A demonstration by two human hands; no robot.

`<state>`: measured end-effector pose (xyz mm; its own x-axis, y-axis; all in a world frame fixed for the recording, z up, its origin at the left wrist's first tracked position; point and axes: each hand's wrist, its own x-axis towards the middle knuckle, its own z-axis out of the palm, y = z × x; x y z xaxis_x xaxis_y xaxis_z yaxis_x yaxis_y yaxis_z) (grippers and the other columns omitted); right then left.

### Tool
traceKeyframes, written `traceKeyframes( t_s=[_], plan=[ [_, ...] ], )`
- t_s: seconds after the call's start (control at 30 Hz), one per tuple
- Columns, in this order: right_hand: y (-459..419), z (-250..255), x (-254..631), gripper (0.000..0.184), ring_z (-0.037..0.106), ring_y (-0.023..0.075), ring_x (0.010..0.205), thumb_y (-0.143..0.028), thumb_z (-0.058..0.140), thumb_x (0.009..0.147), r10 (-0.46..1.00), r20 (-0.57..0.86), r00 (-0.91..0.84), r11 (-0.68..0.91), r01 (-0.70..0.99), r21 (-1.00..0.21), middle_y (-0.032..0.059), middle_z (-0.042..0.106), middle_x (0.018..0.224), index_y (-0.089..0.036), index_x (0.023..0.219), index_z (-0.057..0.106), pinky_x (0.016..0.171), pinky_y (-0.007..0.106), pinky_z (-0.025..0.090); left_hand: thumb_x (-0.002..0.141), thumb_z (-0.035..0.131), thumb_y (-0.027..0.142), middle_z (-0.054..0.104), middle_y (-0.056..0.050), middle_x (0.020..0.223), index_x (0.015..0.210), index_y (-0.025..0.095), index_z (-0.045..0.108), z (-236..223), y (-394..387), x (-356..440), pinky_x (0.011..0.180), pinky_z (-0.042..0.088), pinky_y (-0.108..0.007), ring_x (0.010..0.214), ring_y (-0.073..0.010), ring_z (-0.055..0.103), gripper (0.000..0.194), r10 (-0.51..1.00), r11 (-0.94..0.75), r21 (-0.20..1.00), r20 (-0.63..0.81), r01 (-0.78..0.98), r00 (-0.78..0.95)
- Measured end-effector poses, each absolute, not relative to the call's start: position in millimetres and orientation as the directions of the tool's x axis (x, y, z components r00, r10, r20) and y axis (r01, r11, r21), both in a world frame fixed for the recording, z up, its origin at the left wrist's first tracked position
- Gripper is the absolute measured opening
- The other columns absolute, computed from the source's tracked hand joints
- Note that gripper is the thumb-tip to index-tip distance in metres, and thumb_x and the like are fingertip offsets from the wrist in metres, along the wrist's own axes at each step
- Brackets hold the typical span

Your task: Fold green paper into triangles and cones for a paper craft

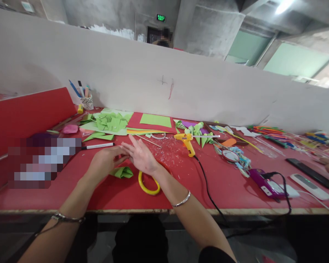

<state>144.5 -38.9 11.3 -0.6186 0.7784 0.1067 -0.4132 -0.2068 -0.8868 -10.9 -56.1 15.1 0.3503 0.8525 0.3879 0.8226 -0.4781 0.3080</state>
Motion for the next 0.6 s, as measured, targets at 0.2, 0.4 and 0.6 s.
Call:
traceKeyframes(
  t_s=[0.2,0.4,0.6],
  plan=[
    [-40.6,7.3,142.8,0.059,0.037,0.0165,0.122,-0.053,0.018,0.085,0.759,0.135,-0.637,-0.17,-0.395,-0.903,0.0035,0.038,0.135,-0.028,0.138,0.012,0.102,0.042,0.023,0.081,0.045,0.025,0.069,-0.009,0.086,0.085,0.017,0.067,19.1,-57.7,-6.1,0.065,0.041,-0.027,0.077,-0.0211,0.061,0.024,0.825,-0.505,0.145,0.373,0.851,0.425],
    [-43.2,10.8,142.3,0.062,0.028,0.0166,0.127,-0.057,0.014,0.083,0.757,0.195,-0.623,-0.103,-0.409,-0.906,0.0008,0.025,0.142,-0.029,0.138,0.009,0.105,0.043,0.017,0.082,0.044,0.03,0.069,-0.007,0.084,0.084,0.02,0.068,22.0,-60.2,-2.1,0.057,0.037,-0.024,0.072,-0.0192,0.061,0.026,0.844,-0.468,0.141,0.366,0.873,0.393],
    [-45.1,12.9,142.7,0.063,0.023,0.016,0.13,-0.058,0.014,0.083,0.689,0.292,-0.663,-0.032,-0.43,-0.902,0.0001,0.019,0.144,-0.028,0.138,0.01,0.106,0.04,0.013,0.077,0.05,0.03,0.067,-0.005,0.08,0.08,0.02,0.068,10.2,-50.9,-8.2,0.052,0.032,-0.022,0.062,-0.0151,0.056,0.02,0.898,-0.417,0.328,0.292,0.848,0.328]
  ],
)
